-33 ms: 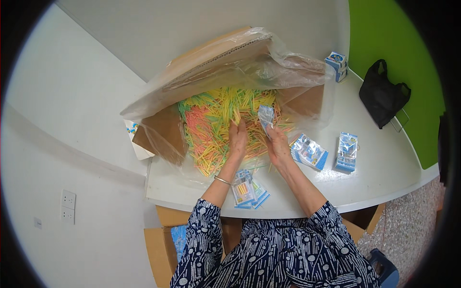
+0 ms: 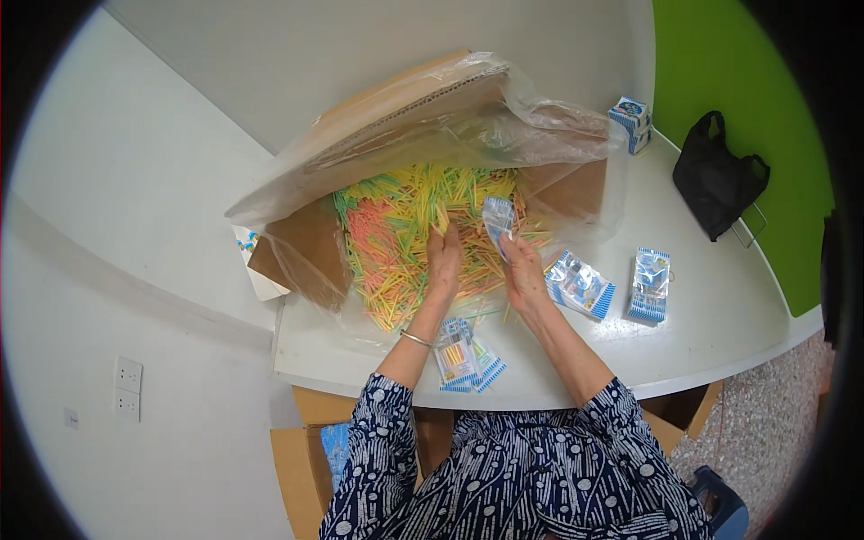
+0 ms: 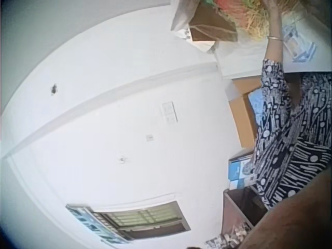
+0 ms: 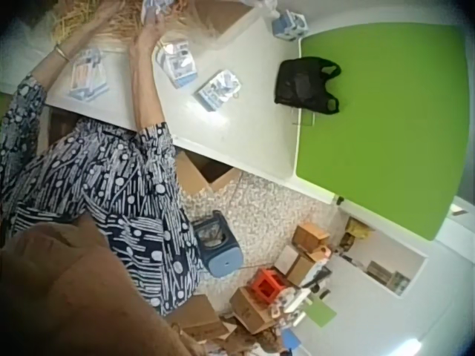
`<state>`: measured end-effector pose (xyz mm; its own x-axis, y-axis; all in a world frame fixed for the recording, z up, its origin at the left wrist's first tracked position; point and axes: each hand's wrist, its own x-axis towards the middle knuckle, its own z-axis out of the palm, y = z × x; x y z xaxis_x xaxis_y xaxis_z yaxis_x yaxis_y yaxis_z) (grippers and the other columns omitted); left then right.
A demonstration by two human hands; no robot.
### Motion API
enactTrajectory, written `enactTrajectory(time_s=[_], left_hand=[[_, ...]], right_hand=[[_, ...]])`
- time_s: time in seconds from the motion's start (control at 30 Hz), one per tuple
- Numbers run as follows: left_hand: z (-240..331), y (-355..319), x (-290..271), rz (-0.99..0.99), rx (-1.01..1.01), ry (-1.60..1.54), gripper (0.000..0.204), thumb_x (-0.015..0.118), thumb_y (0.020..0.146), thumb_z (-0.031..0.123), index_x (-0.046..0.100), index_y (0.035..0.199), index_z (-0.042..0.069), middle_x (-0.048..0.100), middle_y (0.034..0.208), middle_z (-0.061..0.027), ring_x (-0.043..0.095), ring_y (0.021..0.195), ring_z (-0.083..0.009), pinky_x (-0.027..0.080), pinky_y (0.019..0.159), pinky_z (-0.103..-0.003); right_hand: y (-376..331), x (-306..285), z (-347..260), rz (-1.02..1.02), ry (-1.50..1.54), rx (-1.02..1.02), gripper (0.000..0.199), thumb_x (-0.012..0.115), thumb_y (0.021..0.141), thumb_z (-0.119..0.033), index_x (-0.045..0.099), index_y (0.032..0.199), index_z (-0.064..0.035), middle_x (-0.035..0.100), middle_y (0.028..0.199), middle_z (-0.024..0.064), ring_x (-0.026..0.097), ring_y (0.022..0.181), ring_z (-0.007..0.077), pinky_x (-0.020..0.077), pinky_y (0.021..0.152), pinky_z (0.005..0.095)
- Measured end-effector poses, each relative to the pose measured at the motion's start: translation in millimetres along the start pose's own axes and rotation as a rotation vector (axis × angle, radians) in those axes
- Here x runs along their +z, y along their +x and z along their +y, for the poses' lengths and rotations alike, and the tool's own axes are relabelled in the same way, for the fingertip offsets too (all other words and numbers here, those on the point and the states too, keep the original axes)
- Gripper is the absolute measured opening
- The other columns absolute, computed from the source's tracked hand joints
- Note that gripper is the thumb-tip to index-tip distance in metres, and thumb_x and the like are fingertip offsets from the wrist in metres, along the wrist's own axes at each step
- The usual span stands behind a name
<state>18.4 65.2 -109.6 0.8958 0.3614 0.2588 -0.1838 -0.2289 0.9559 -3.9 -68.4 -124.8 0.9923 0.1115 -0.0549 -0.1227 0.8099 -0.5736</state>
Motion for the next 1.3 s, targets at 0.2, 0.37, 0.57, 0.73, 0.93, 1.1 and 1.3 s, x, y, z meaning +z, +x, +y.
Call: enactTrajectory(time_s=[0.2, 0.37, 0.57, 0.73, 0.93, 1.1, 1.3], left_hand=[[32.9, 4.2, -4.6, -0.194, -0.234, -0.540, 0.028, 0.046, 0.098, 0.025, 0.049, 0.111, 0.000, 0.060, 0.109, -0.0151, 0.059, 0.098, -0.0236, 0.047, 0.086, -0.035], [75.2, 0.2, 0.1, -0.323, -0.187, -0.640, 0.024, 0.046, 0.098, 0.025, 0.049, 0.101, 0.001, 0.060, 0.104, -0.0194, 0.062, 0.098, -0.0283, 0.052, 0.085, -0.037], [84.6, -13.7, 9.0, -0.407, -0.197, -0.616, 0.030, 0.046, 0.098, 0.029, 0.050, 0.101, 0.000, 0.060, 0.102, -0.0180, 0.063, 0.096, -0.0275, 0.052, 0.083, -0.037], [91.3, -29.3, 13.7, -0.452, -0.146, -0.498, 0.040, 0.040, 0.100, 0.035, 0.051, 0.104, -0.004, 0.061, 0.096, -0.0130, 0.063, 0.094, -0.0202, 0.049, 0.078, -0.031], [90.3, -37.2, 9.9, -0.460, -0.118, -0.466, 0.043, 0.039, 0.100, 0.036, 0.052, 0.102, -0.004, 0.061, 0.094, -0.0125, 0.063, 0.094, -0.0190, 0.048, 0.079, -0.031], [94.4, -40.1, 5.1, -0.466, -0.105, -0.364, 0.044, 0.038, 0.100, 0.038, 0.053, 0.103, -0.004, 0.061, 0.094, -0.0125, 0.063, 0.093, -0.0186, 0.047, 0.080, -0.030], [95.4, -43.9, 5.0, -0.504, -0.116, -0.367, 0.044, 0.037, 0.100, 0.037, 0.052, 0.103, -0.004, 0.062, 0.098, -0.0141, 0.063, 0.095, -0.0185, 0.048, 0.082, -0.030]], right_hand=[[-6.6, -21.8, -37.5, -0.153, -0.443, 0.011, 0.017, 0.063, 0.088, -0.019, 0.066, 0.090, -0.0029, 0.064, 0.082, -0.0025, 0.054, 0.074, 0.0039, 0.0424, 0.072, 0.0214], [-26.3, -30.6, -63.8, -0.240, -0.706, 0.054, 0.020, 0.064, 0.088, -0.020, 0.068, 0.089, 0.0002, 0.064, 0.080, -0.0019, 0.054, 0.074, 0.0034, 0.0431, 0.069, 0.0206], [-35.3, -39.8, -76.2, -0.383, -0.759, 0.153, 0.023, 0.063, 0.088, -0.021, 0.068, 0.094, 0.0007, 0.065, 0.082, -0.0022, 0.054, 0.075, 0.0033, 0.0430, 0.069, 0.0200], [-38.9, -41.3, -81.2, -0.426, -0.762, 0.181, 0.021, 0.061, 0.089, -0.020, 0.066, 0.093, 0.0006, 0.063, 0.079, -0.0029, 0.053, 0.072, 0.0028, 0.0425, 0.065, 0.0196], [-39.9, -47.0, -80.4, -0.458, -0.739, 0.156, 0.018, 0.058, 0.091, -0.018, 0.063, 0.090, -0.0004, 0.061, 0.077, -0.0038, 0.051, 0.069, 0.0014, 0.0401, 0.060, 0.0186], [-45.6, -38.1, -89.7, -0.432, -0.726, 0.206, 0.018, 0.060, 0.090, -0.019, 0.061, 0.082, -0.0027, 0.056, 0.073, -0.0062, 0.048, 0.067, 0.0011, 0.0371, 0.059, 0.0189], [-42.4, -47.8, -85.8, -0.472, -0.748, 0.229, 0.023, 0.061, 0.091, -0.022, 0.064, 0.080, -0.0023, 0.056, 0.072, -0.0064, 0.046, 0.066, 0.0010, 0.0358, 0.058, 0.0193]])
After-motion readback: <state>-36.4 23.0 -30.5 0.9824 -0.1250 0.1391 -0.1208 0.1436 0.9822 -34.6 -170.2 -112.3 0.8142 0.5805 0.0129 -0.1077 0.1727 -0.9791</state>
